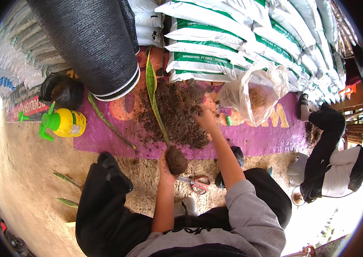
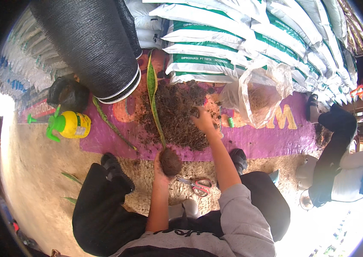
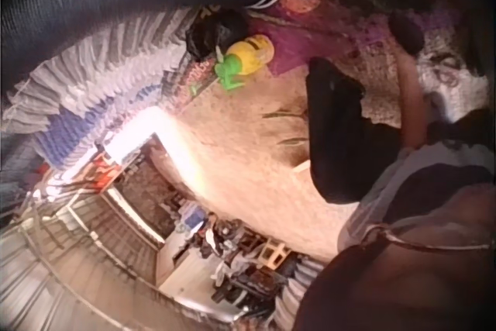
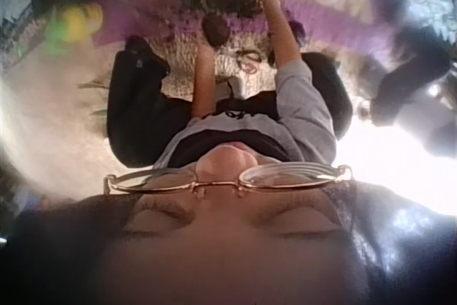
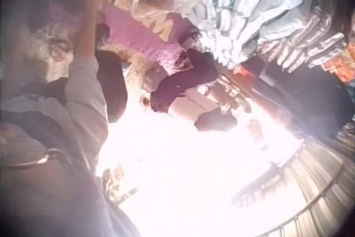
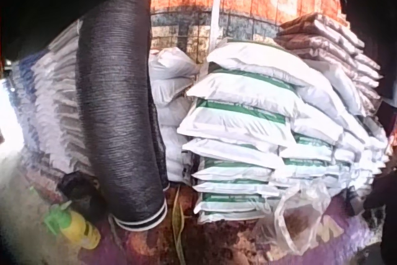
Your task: The person sits on the floor and wraps a plant stem with soil and fibrous material by hand. They repeatedly gather soil, press it around the stem, and smooth the surface to form a compact bundle.
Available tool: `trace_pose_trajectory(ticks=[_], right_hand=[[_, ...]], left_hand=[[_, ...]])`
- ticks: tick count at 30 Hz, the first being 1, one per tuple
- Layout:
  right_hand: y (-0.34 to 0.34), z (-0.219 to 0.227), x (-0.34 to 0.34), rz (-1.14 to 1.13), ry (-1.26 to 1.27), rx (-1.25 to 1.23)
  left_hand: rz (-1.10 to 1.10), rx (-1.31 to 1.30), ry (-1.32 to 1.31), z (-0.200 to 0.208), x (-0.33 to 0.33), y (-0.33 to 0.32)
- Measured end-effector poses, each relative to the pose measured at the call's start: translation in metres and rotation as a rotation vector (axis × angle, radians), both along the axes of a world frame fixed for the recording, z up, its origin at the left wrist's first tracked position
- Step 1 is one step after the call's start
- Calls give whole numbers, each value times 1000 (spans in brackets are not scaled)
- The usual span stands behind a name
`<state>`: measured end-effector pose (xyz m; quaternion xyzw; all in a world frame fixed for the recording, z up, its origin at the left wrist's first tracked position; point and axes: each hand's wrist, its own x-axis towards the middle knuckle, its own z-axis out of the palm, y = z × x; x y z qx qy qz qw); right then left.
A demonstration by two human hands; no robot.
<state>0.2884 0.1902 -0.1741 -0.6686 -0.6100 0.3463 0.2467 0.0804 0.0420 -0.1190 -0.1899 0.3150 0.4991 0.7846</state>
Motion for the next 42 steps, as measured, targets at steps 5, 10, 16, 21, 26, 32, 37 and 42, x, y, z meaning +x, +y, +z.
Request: trace_pose_trajectory(ticks=[5,10,16,21,26,32,37,42], right_hand=[[5,-8,-51,334,-318,-67],[4,-16,-56,420,-589,-59],[-38,-25,-45,362,-431,79],[-44,7,-18,-46,127,89],[-32,57,-2,-532,1056,-145],[-24,114,-3,-296,1501,-231],[-41,166,-8,-280,1616,-164],[-47,200,-16,-249,1328,-169]], left_hand=[[-42,-120,118,-4,4,1],[-71,-128,122,-8,4,3],[-8,-51,66,-5,6,2],[-57,-38,118,-4,9,2],[-74,72,120,5,12,-1],[-73,117,162,28,13,-8],[-124,227,142,31,4,-14],[-70,248,87,23,2,-20]])
